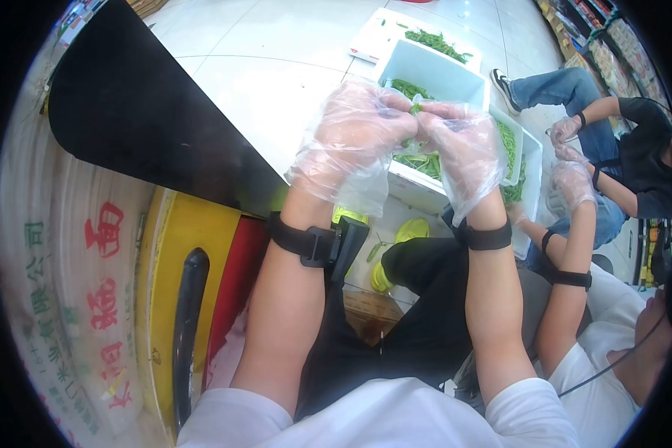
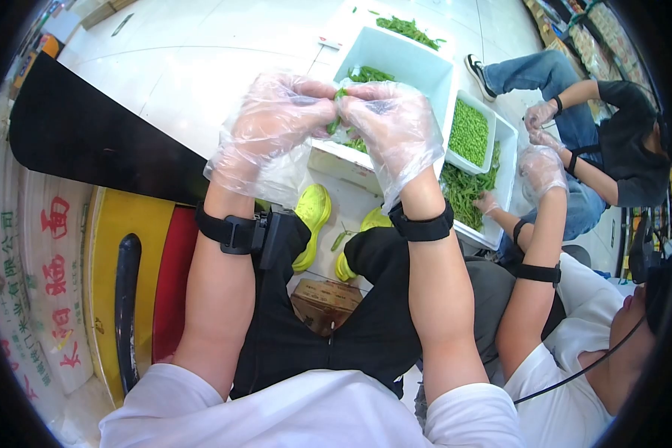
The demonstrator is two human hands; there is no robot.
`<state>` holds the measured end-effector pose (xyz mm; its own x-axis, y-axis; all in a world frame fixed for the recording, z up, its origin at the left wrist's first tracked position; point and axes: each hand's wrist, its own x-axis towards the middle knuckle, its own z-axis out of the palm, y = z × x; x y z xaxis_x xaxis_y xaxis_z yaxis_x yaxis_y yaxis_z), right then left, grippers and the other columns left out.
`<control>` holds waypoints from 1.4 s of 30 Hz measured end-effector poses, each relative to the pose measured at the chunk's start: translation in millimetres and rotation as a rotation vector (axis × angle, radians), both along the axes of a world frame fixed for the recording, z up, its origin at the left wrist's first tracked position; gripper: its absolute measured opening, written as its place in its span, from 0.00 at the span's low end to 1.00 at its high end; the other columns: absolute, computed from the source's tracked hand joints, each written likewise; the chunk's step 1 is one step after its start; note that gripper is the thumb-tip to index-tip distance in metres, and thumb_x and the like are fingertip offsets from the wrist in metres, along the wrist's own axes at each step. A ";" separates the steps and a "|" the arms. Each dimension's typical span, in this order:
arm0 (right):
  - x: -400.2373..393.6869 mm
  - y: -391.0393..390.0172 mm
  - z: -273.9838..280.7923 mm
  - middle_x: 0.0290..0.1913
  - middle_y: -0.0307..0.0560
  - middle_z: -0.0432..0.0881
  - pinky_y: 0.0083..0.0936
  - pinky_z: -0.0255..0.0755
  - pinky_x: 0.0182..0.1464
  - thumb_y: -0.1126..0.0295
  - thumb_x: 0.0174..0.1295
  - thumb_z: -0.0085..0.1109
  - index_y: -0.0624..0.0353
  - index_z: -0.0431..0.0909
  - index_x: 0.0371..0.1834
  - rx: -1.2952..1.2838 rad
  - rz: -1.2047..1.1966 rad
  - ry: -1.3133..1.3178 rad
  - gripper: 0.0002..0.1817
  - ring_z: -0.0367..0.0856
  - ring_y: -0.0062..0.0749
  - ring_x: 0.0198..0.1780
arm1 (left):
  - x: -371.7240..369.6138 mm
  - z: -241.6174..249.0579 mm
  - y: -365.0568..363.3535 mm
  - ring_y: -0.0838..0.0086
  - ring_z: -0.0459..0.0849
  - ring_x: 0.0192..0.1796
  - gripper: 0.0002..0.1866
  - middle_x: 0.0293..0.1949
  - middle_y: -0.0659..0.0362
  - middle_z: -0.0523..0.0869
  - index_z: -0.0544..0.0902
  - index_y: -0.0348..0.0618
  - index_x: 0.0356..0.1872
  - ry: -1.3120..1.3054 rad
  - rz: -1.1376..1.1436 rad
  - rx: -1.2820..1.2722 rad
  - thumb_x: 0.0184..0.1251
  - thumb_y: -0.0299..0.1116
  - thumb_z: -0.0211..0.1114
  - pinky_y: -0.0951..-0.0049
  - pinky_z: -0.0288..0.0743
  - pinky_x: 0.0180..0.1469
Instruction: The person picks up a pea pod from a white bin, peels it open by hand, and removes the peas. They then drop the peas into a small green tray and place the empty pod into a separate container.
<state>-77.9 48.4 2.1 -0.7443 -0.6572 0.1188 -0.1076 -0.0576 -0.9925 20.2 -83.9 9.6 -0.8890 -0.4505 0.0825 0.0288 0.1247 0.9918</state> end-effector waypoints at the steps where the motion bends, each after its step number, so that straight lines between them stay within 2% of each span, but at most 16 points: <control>1: 0.0 -0.3 -0.3 0.30 0.44 0.84 0.14 0.73 0.30 0.70 0.53 0.68 0.71 0.83 0.37 0.000 0.000 -0.001 0.13 0.80 0.18 0.28 | -0.5 -0.4 -0.1 0.75 0.81 0.24 0.12 0.20 0.53 0.83 0.86 0.32 0.29 0.023 -0.002 -0.051 0.48 0.33 0.67 0.73 0.75 0.32; 2: 0.5 0.3 -3.1 0.29 0.45 0.84 0.15 0.74 0.29 0.71 0.53 0.68 0.71 0.83 0.36 0.006 -0.010 -0.005 0.13 0.80 0.19 0.27 | 0.5 -1.0 1.0 0.75 0.81 0.24 0.12 0.20 0.53 0.83 0.86 0.32 0.29 0.024 -0.001 -0.051 0.48 0.33 0.67 0.73 0.75 0.32; 4: -0.6 0.2 -5.5 0.29 0.45 0.84 0.15 0.74 0.29 0.71 0.53 0.67 0.71 0.83 0.36 0.012 -0.022 -0.012 0.12 0.80 0.19 0.27 | 2.7 5.0 1.8 0.78 0.84 0.32 0.15 0.29 0.56 0.86 0.85 0.28 0.40 -0.060 -0.022 -0.203 0.52 0.28 0.65 0.79 0.78 0.37; 7: -2.4 -0.6 -8.0 0.28 0.46 0.84 0.16 0.76 0.30 0.72 0.52 0.67 0.71 0.82 0.36 -0.002 -0.007 -0.009 0.12 0.81 0.21 0.26 | 3.9 9.2 3.9 0.79 0.84 0.33 0.16 0.29 0.56 0.87 0.84 0.28 0.41 -0.095 0.007 -0.354 0.52 0.28 0.64 0.78 0.78 0.39; 11: 1.2 -1.6 -4.9 0.29 0.48 0.84 0.16 0.76 0.30 0.74 0.52 0.67 0.72 0.81 0.36 -0.004 -0.030 -0.064 0.12 0.81 0.23 0.27 | -0.5 -2.1 2.2 0.79 0.84 0.33 0.17 0.30 0.55 0.87 0.84 0.29 0.42 -0.059 -0.026 -0.334 0.52 0.29 0.64 0.78 0.78 0.40; 14: 0.4 -1.9 -4.7 0.30 0.49 0.84 0.16 0.76 0.31 0.74 0.51 0.67 0.73 0.81 0.36 -0.002 -0.048 -0.075 0.12 0.82 0.23 0.28 | -2.2 -2.5 3.3 0.78 0.85 0.33 0.16 0.32 0.54 0.87 0.84 0.27 0.42 -0.053 0.027 -0.465 0.52 0.28 0.64 0.78 0.79 0.40; 16: -0.6 -1.1 -3.7 0.31 0.49 0.84 0.16 0.76 0.31 0.74 0.51 0.68 0.73 0.81 0.36 0.000 -0.058 -0.071 0.12 0.82 0.24 0.28 | -3.8 -6.2 -1.1 0.77 0.85 0.33 0.15 0.32 0.53 0.87 0.83 0.26 0.42 -0.092 -0.013 -0.186 0.56 0.27 0.64 0.79 0.80 0.40; 17: -0.8 0.2 -2.0 0.32 0.48 0.85 0.17 0.76 0.33 0.73 0.51 0.67 0.72 0.82 0.37 0.009 -0.040 -0.064 0.13 0.83 0.24 0.30 | -3.6 -7.1 -1.9 0.77 0.85 0.33 0.15 0.32 0.53 0.87 0.83 0.26 0.42 -0.092 -0.013 -0.187 0.56 0.27 0.64 0.79 0.80 0.40; 19: -1.4 0.7 -1.6 0.33 0.48 0.85 0.18 0.77 0.35 0.73 0.51 0.67 0.72 0.83 0.38 0.018 -0.021 -0.058 0.13 0.83 0.24 0.32 | -3.3 -7.3 -3.1 0.76 0.84 0.33 0.14 0.33 0.54 0.86 0.83 0.26 0.43 -0.039 -0.023 0.019 0.61 0.28 0.64 0.79 0.81 0.39; 20: -2.1 0.1 -3.6 0.34 0.47 0.86 0.19 0.77 0.37 0.72 0.51 0.67 0.70 0.84 0.39 0.037 -0.026 0.054 0.14 0.84 0.24 0.34 | -3.3 -6.5 -2.7 0.76 0.84 0.33 0.14 0.33 0.54 0.86 0.83 0.26 0.43 -0.040 -0.023 0.018 0.61 0.28 0.64 0.79 0.81 0.39; 22: -3.3 -1.2 -3.7 0.35 0.47 0.86 0.19 0.77 0.40 0.71 0.52 0.66 0.68 0.85 0.40 0.056 -0.032 0.165 0.14 0.84 0.24 0.35 | -3.3 -4.9 -2.2 0.77 0.80 0.27 0.14 0.22 0.55 0.84 0.85 0.30 0.34 0.016 0.001 0.077 0.55 0.33 0.60 0.73 0.76 0.34; 29: -1.7 -1.2 -7.4 0.37 0.49 0.87 0.21 0.76 0.44 0.69 0.52 0.64 0.64 0.85 0.42 0.145 -0.025 0.311 0.15 0.84 0.27 0.37 | -1.7 -11.1 -4.4 0.77 0.80 0.27 0.13 0.22 0.57 0.83 0.85 0.29 0.31 -0.017 0.019 0.006 0.55 0.32 0.61 0.75 0.75 0.32; 32: -0.9 -1.4 -9.5 0.38 0.48 0.87 0.20 0.76 0.43 0.69 0.52 0.64 0.64 0.85 0.43 0.117 -0.011 0.313 0.16 0.84 0.26 0.38 | 0.8 -8.8 -5.2 0.77 0.80 0.27 0.12 0.24 0.58 0.83 0.84 0.29 0.31 -0.021 0.002 0.209 0.55 0.31 0.61 0.75 0.74 0.31; 34: 0.8 -1.4 -8.4 0.37 0.47 0.87 0.20 0.76 0.43 0.69 0.52 0.65 0.63 0.85 0.44 0.068 0.001 0.299 0.16 0.84 0.26 0.37 | 2.3 -9.7 -8.8 0.75 0.84 0.34 0.13 0.35 0.54 0.85 0.81 0.29 0.44 -0.013 -0.051 0.285 0.64 0.31 0.66 0.78 0.81 0.38; 38: 2.0 -2.2 -5.7 0.35 0.48 0.86 0.22 0.75 0.41 0.66 0.52 0.66 0.61 0.84 0.45 0.135 0.039 0.458 0.17 0.84 0.27 0.36 | 3.7 -10.2 -7.2 0.74 0.85 0.36 0.14 0.36 0.54 0.84 0.81 0.29 0.44 0.022 -0.002 0.331 0.64 0.30 0.66 0.76 0.82 0.39; 42: 3.8 -3.2 -4.4 0.34 0.50 0.85 0.24 0.75 0.39 0.64 0.52 0.65 0.59 0.85 0.44 0.187 0.011 0.529 0.17 0.84 0.32 0.35 | 3.6 -13.3 -11.3 0.74 0.84 0.36 0.13 0.37 0.54 0.84 0.81 0.28 0.44 -0.031 -0.022 0.219 0.64 0.30 0.65 0.76 0.82 0.40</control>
<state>-74.1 45.2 -2.3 -0.6084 -0.7100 0.3546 -0.5938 0.1107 -0.7970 23.8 -95.2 -3.7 -0.8993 -0.4352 -0.0431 -0.0020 -0.0944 0.9955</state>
